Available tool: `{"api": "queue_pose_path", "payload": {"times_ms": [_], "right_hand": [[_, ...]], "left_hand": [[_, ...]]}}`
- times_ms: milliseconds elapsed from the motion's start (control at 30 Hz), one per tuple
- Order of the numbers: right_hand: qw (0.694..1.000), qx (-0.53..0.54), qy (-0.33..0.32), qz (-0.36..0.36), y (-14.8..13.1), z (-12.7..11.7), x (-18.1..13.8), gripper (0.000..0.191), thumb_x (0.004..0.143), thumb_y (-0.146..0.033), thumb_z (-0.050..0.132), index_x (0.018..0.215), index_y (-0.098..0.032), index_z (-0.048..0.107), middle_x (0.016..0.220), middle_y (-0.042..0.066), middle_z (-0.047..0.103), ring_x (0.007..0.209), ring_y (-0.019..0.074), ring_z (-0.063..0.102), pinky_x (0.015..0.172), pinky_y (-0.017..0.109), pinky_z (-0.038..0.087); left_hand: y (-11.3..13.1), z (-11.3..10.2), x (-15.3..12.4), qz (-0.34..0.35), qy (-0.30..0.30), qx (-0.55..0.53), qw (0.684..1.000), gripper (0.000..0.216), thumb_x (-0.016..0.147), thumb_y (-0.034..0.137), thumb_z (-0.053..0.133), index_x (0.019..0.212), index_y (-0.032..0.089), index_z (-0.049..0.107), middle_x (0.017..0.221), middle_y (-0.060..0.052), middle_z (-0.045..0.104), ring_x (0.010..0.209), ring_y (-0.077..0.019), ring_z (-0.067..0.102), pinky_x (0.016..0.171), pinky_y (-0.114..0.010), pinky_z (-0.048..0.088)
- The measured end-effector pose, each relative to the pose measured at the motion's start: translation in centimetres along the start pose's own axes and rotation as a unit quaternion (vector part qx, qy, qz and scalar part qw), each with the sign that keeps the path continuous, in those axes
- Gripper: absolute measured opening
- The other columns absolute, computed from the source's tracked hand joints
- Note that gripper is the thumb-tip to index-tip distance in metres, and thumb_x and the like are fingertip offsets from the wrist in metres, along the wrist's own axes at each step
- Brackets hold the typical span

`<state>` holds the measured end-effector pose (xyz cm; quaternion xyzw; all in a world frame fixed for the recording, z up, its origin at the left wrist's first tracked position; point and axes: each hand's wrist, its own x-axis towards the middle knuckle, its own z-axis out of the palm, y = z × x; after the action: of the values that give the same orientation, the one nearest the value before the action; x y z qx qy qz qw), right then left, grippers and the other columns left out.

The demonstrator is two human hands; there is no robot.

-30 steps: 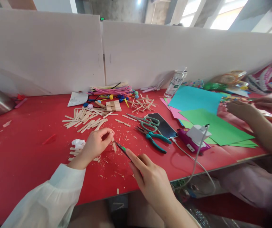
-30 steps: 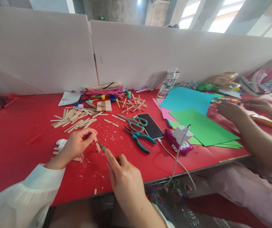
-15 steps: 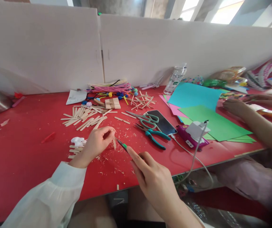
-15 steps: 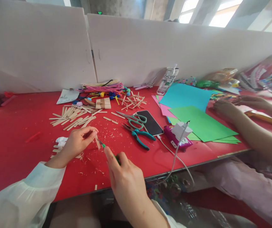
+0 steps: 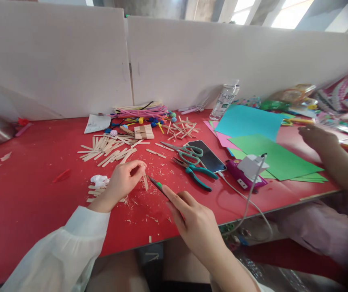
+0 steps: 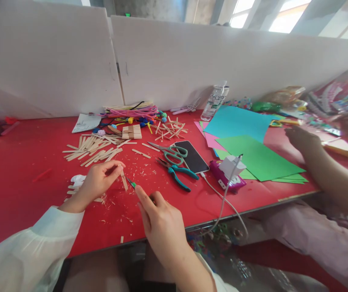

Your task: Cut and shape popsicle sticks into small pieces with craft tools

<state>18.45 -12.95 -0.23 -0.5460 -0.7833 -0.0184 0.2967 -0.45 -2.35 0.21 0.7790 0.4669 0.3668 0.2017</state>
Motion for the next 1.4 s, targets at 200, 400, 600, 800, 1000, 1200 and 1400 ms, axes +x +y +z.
{"api": "queue_pose_path", "payload": {"times_ms": [200,400,600,800,1000,1200,1400], "right_hand": [[0.998,0.063,-0.003,0.016,0.3,-0.1,-0.1,0.040,0.095,-0.022,0.034,0.120,-0.013,0.063,0.074,0.005,0.064,0.048,0.0111,0.059,0.045,0.020,0.046],[0.997,0.080,-0.008,0.020,0.6,0.2,0.0,0.040,0.093,-0.020,0.035,0.120,-0.013,0.063,0.076,0.006,0.065,0.052,0.0128,0.061,0.049,0.022,0.048],[0.996,0.079,-0.016,0.032,0.8,0.3,-0.1,0.038,0.091,-0.019,0.038,0.121,-0.016,0.062,0.079,0.005,0.066,0.056,0.0114,0.062,0.051,0.019,0.048],[1.000,0.007,-0.020,0.000,0.6,0.3,-0.1,0.040,0.091,-0.018,0.037,0.122,-0.018,0.061,0.077,0.005,0.065,0.051,0.0114,0.060,0.045,0.020,0.044],[1.000,-0.025,-0.010,-0.011,0.2,0.1,0.0,0.041,0.090,-0.017,0.036,0.121,-0.018,0.062,0.073,0.004,0.064,0.047,0.0104,0.057,0.042,0.019,0.041],[0.999,-0.046,-0.006,-0.002,-0.3,0.5,-0.3,0.041,0.089,-0.017,0.036,0.120,-0.017,0.063,0.072,0.004,0.064,0.043,0.0096,0.054,0.039,0.019,0.038],[0.999,0.033,-0.010,0.030,-0.3,1.0,-0.8,0.040,0.090,-0.018,0.037,0.122,-0.015,0.061,0.070,0.004,0.062,0.046,0.0118,0.058,0.042,0.020,0.044]], "left_hand": [[-0.1,0.0,0.1,-0.005,-0.003,-0.002,1.000,0.021,0.085,0.033,0.048,0.082,0.019,0.063,0.073,0.000,0.069,0.064,-0.0147,0.065,0.061,-0.022,0.050],[-0.4,0.1,0.0,-0.005,-0.007,-0.012,1.000,0.022,0.086,0.033,0.047,0.083,0.018,0.063,0.072,0.000,0.068,0.063,-0.0142,0.065,0.060,-0.022,0.050],[-0.4,0.1,0.0,-0.006,-0.010,-0.014,1.000,0.021,0.085,0.033,0.048,0.083,0.019,0.063,0.073,0.000,0.068,0.065,-0.0145,0.065,0.060,-0.022,0.050],[-0.1,0.0,0.0,0.001,-0.013,-0.004,1.000,0.021,0.086,0.033,0.048,0.084,0.019,0.063,0.072,0.001,0.069,0.063,-0.0134,0.063,0.061,-0.021,0.049],[0.0,0.0,0.0,0.008,-0.002,0.015,1.000,0.021,0.086,0.033,0.048,0.083,0.019,0.063,0.073,0.001,0.069,0.063,-0.0131,0.062,0.064,-0.021,0.048],[0.2,0.0,-0.1,0.014,0.003,0.019,1.000,0.020,0.085,0.032,0.047,0.082,0.019,0.063,0.071,0.001,0.068,0.062,-0.0124,0.061,0.063,-0.020,0.047],[0.4,-0.1,-0.1,0.012,0.005,0.018,1.000,0.020,0.085,0.031,0.046,0.081,0.019,0.062,0.068,0.002,0.067,0.059,-0.0120,0.060,0.060,-0.020,0.047]]}}
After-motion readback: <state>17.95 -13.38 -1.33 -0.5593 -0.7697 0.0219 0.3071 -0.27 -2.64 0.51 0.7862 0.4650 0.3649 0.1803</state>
